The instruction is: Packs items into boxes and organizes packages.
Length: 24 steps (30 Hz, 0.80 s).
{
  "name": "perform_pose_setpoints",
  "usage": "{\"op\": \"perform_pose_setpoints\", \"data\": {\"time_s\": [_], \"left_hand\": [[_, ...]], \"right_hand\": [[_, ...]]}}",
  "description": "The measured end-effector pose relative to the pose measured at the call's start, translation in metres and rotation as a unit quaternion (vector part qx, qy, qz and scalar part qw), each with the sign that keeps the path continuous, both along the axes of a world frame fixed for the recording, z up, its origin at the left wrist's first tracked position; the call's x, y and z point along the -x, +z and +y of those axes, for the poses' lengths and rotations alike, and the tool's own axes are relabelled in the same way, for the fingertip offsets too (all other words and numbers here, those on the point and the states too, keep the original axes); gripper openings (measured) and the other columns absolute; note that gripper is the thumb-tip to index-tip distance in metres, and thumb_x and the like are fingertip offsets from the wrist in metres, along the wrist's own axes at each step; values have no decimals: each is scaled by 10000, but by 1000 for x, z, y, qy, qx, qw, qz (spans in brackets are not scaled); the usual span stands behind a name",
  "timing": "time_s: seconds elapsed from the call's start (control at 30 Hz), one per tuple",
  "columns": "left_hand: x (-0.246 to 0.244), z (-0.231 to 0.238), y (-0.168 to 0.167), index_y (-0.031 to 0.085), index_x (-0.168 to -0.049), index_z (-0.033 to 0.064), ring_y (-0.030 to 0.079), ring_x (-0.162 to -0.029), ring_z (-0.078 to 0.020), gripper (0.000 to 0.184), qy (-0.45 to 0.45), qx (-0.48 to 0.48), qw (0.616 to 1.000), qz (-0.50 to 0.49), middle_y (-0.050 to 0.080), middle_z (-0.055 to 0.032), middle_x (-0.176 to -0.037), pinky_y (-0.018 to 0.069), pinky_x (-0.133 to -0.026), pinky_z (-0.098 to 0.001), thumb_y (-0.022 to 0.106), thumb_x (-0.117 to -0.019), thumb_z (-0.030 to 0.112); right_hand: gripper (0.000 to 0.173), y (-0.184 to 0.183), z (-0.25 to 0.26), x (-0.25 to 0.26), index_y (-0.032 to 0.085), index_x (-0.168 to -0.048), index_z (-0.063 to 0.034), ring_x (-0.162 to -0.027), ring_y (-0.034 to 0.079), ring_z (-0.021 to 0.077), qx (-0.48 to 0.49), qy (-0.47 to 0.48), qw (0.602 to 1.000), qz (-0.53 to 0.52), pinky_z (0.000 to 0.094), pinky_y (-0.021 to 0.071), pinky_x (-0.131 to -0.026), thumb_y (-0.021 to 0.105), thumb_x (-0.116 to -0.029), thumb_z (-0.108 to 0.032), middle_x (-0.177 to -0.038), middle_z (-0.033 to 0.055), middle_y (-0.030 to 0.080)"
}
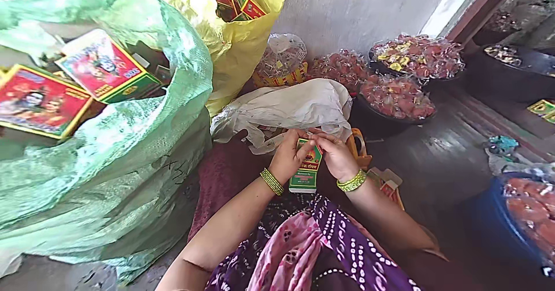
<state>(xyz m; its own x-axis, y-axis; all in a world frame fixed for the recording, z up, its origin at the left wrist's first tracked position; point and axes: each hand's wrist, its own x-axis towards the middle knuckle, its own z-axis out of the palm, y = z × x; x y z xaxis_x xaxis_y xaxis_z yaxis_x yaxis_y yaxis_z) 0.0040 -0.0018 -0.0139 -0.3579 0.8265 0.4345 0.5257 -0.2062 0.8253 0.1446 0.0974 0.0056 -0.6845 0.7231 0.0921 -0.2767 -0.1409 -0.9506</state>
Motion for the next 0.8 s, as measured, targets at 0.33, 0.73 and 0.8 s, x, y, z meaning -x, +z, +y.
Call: {"op": "perform_pose_setpoints", "data": {"time_s": [0.33, 0.73, 0.8], "left_hand": [[-13, -13, 12, 468, -1376, -12, 700, -1017, -214, 608, -30, 5, 996, 88, 678, -145, -1182, 600, -895, -424, 729, -915, 286], [6, -5, 22, 286, -1470, -71, 652, -1103, -266, 567, 104, -127, 918, -360, 497, -238, -1393, 602, -838, -419, 427, -1002, 216], [8, -5, 20, 306, -1473, -68, 653, -1097, -280, 558, 111, -99, 928, -343, 507, -253, -1385, 602, -847, -435, 464, -1007, 195]], "right_hand": [[703, 2, 13, -3, 442, -1444, 20, -933, 676, 220, -89, -99, 988, -82, 377, 616, -786, 771, -839, -121, -1127, 159, 635], [623, 88, -21, -5, 438, -1457, -144, -1135, 650, 160, -613, -308, 699, 199, 382, 592, -937, 759, -926, -194, -1322, 48, 586], [619, 111, -33, 24, 447, -1480, -169, -1077, 689, 256, -604, -314, 671, 293, 489, 615, -856, 744, -937, -185, -1309, 115, 610]]}}
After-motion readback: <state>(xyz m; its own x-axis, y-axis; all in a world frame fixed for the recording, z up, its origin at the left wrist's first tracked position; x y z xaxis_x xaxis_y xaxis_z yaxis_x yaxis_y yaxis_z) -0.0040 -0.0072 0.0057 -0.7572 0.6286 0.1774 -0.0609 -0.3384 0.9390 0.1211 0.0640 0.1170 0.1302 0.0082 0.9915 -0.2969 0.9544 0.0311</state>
